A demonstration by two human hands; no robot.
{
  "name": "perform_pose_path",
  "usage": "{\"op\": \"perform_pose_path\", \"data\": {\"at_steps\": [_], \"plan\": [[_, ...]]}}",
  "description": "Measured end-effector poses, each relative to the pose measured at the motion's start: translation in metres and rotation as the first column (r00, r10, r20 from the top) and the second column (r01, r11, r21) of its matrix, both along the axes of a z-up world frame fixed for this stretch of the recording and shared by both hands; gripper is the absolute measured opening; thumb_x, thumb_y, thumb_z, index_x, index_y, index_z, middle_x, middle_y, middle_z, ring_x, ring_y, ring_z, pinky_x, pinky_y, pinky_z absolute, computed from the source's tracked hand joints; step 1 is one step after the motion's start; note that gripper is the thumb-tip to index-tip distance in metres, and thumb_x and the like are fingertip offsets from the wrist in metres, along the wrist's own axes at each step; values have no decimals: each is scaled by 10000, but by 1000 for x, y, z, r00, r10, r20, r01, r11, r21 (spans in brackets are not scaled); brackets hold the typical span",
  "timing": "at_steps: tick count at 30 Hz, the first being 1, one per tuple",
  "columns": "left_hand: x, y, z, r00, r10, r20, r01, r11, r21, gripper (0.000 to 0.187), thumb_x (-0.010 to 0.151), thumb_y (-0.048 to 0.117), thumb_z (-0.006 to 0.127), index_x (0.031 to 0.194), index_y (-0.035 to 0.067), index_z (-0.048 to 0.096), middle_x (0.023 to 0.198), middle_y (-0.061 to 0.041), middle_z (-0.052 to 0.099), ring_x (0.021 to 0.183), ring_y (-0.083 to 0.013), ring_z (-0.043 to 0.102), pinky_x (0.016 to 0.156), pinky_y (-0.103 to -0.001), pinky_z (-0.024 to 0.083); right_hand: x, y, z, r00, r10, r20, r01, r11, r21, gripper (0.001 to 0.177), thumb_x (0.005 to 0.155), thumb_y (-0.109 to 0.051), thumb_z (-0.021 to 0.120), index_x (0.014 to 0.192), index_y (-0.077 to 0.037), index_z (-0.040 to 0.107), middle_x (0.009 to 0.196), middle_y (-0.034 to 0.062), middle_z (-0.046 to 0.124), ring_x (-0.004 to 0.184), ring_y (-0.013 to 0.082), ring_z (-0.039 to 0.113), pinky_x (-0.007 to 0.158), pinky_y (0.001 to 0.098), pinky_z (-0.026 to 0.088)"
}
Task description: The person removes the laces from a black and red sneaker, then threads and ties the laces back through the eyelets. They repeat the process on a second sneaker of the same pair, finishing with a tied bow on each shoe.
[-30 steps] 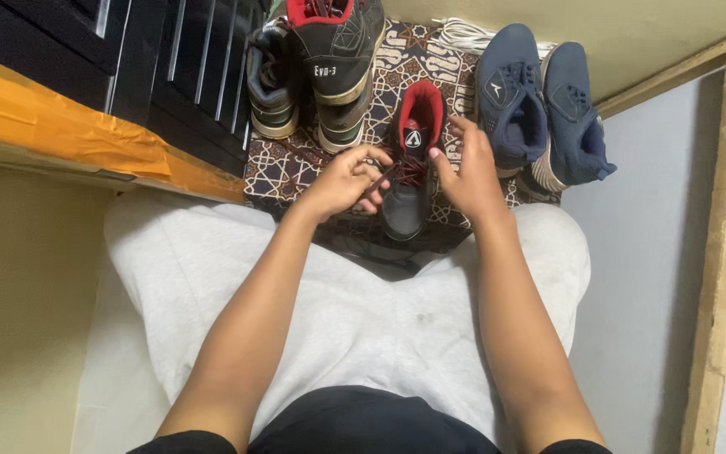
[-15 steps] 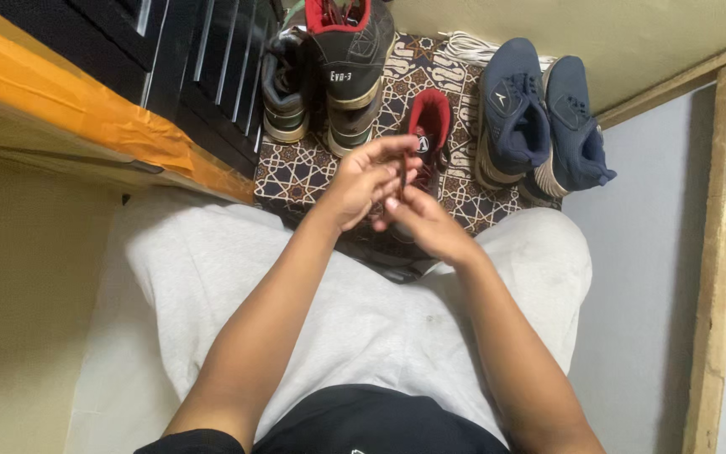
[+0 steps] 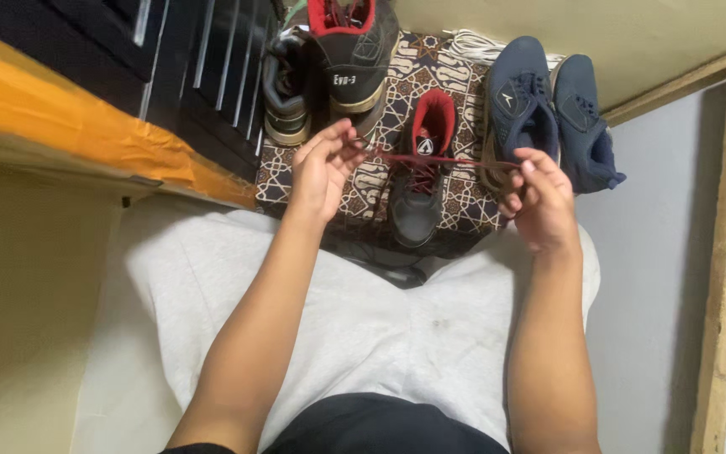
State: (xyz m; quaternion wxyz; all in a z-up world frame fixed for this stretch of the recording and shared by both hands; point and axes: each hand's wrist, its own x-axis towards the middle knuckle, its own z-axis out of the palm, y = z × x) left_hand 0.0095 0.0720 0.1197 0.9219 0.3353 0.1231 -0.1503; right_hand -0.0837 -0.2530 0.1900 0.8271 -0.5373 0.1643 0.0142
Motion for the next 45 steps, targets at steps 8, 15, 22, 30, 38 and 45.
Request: {"op": "perform_pose_path", "data": {"at_steps": [8, 15, 22, 30, 38, 45], "plan": [[-18, -5, 29, 875, -483, 24, 31, 107, 994, 274, 898, 165, 624, 1133, 83, 738, 1008, -136, 717, 953, -293, 701, 863, -432, 566, 0, 9, -2, 988, -46, 146, 15, 978, 208, 282, 1003, -97, 593, 1281, -126, 561, 956, 12, 662, 616, 90, 484, 530, 241, 371], [-40, -41, 62, 620, -720, 310, -118, 305, 945, 462, 874, 257, 791, 1279, 102, 635, 1260, -159, 578, 1239, -345, 530, 1061, -430, 432, -1, 42, -13, 911, 405, -77, -411, 876, -254, 282, 1029, -33, 542, 1275, -114, 431, 915, 21, 663, 810, 86, 566, 699, 234, 452], [-36, -49, 57, 527, -782, 332, -21, 378, 926, 175, 882, 209, 760, 1023, 107, 776, 948, -67, 721, 1002, -267, 645, 911, -396, 500, 1, 52, -20, 812, 568, -136, -579, 755, -308, 325, 1080, -68, 535, 1278, -126, 283, 941, 18, 642, 879, 87, 533, 770, 230, 448], [-12, -23, 53, 576, -783, 234, -96, 219, 971, 93, 893, 142, 710, 908, 57, 742, 875, -110, 723, 953, -304, 640, 862, -422, 499, 8, 42, -14, 847, 428, -314, -530, 725, -441, 202, 985, -139, 664, 1162, -50, 622, 913, -35, 657, 819, 46, 580, 701, 228, 474], [-12, -20, 45, 573, -817, 61, -4, 72, 997, 78, 873, 128, 678, 890, 63, 718, 904, -96, 733, 1009, -305, 649, 908, -429, 506, 13, 48, -20, 894, 291, -341, -446, 654, -611, 190, 966, -150, 687, 1098, -37, 763, 901, -12, 739, 787, 40, 606, 715, 227, 505], [-28, -47, 32, 534, -757, 376, -140, 359, 923, 281, 855, 188, 765, 1073, 19, 712, 991, -148, 721, 983, -334, 640, 870, -438, 487, 16, 62, -27, 872, 366, -323, -482, 757, -441, 175, 979, -112, 661, 1099, -18, 747, 968, 8, 772, 870, 67, 698, 793, 233, 574]]}}
